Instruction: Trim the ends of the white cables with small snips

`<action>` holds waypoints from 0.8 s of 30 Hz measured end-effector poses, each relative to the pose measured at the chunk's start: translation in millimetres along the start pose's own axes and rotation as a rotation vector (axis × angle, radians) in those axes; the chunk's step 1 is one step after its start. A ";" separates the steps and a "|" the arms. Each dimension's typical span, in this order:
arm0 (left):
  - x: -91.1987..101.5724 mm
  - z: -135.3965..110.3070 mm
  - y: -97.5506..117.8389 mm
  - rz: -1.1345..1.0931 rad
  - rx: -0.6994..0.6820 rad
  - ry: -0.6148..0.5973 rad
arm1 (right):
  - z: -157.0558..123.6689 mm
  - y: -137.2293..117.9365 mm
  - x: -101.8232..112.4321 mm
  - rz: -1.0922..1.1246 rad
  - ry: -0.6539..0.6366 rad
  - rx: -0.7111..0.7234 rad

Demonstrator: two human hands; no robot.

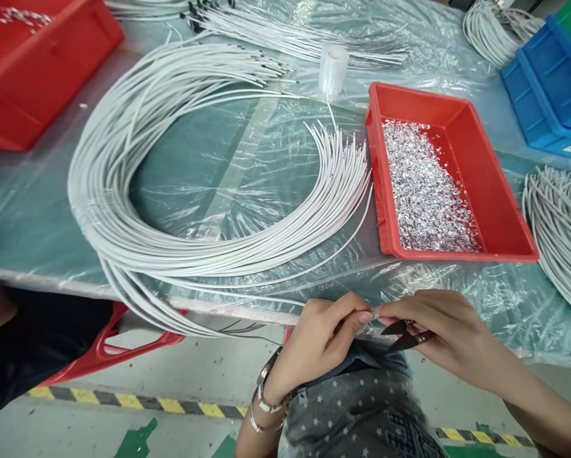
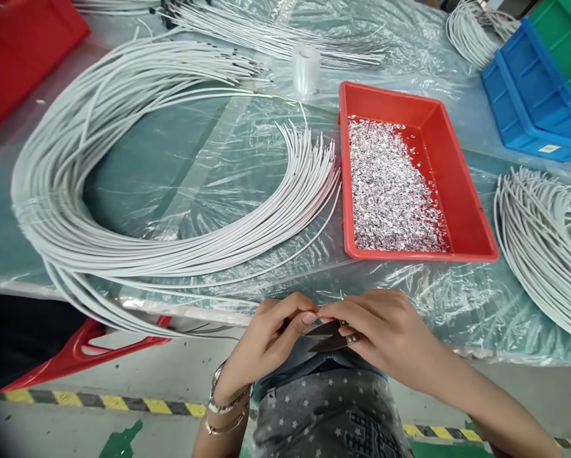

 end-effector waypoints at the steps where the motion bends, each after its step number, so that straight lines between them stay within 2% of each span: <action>1: -0.4 0.3 0.3 0.021 -0.008 -0.001 | -0.6 0.6 0.2 -0.001 -0.014 -0.017; 4: -1.8 0.8 2.4 0.073 -0.047 0.002 | -2.7 6.6 -1.5 0.090 -0.086 -0.127; 8: -3.8 1.0 4.8 0.124 -0.085 0.001 | -1.9 17.7 -9.4 0.259 -0.249 -0.320; 12: -3.9 0.3 5.4 0.153 -0.119 -0.010 | 5.7 24.1 -16.4 0.404 -0.389 -0.426; 20: -4.6 -1.6 5.2 0.228 -0.158 -0.081 | 11.3 32.3 -25.0 0.607 -0.535 -0.469; 24: -4.2 -2.5 4.0 0.230 -0.149 -0.101 | 11.8 31.4 -25.1 0.612 -0.557 -0.421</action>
Point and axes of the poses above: each hand's wrist, its own z-axis towards the middle knuckle, its own x-axis out of the back of the hand, y = z × x, the point moved 6 cm from there along z, towards the middle knuckle, and after that the axes turned 9 degrees about -z, right-handed, at the moved point
